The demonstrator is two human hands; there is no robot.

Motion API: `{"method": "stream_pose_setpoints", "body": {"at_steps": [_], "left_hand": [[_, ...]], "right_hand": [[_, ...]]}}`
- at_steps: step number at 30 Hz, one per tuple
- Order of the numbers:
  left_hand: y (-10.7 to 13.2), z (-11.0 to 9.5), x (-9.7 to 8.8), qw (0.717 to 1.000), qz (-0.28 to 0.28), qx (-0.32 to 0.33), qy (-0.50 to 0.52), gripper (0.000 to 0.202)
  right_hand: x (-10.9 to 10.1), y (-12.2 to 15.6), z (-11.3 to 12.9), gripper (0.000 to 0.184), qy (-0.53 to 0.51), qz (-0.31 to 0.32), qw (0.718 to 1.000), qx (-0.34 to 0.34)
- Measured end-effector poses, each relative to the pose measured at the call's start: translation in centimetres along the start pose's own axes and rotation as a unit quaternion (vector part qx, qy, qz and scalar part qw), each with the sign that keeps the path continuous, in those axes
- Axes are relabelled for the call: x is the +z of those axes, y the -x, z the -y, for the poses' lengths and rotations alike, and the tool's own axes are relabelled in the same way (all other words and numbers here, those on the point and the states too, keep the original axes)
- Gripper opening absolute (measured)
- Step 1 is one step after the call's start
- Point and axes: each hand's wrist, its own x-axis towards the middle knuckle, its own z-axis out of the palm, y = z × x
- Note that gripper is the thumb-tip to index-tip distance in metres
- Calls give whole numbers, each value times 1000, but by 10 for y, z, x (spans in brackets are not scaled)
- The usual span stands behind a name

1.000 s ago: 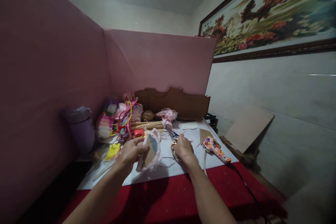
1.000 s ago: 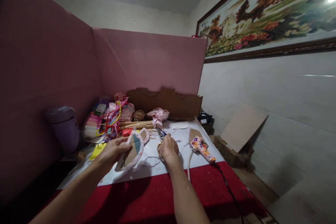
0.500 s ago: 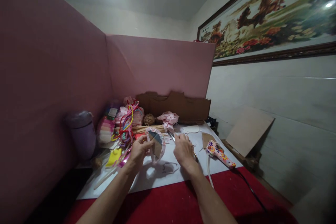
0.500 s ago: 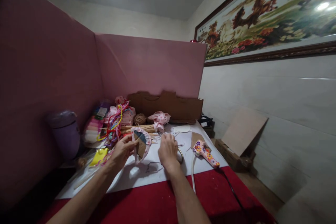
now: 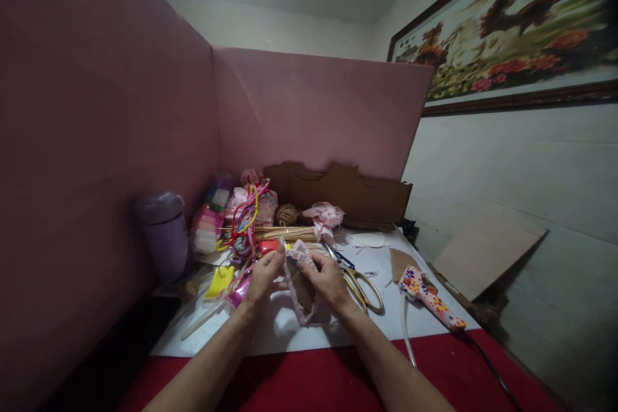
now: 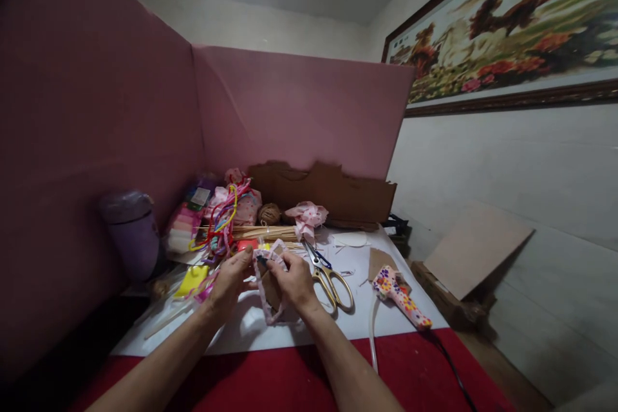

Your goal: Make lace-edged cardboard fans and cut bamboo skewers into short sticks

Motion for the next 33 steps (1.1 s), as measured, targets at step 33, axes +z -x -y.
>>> {"method": "stream_pose_setpoints", "body": {"at_steps": [33], "left_hand": [[-3,3,-9,998,-44,-21,-49,38]], "right_hand": [[28,11,0,26,-102,-52,992,58]]}}
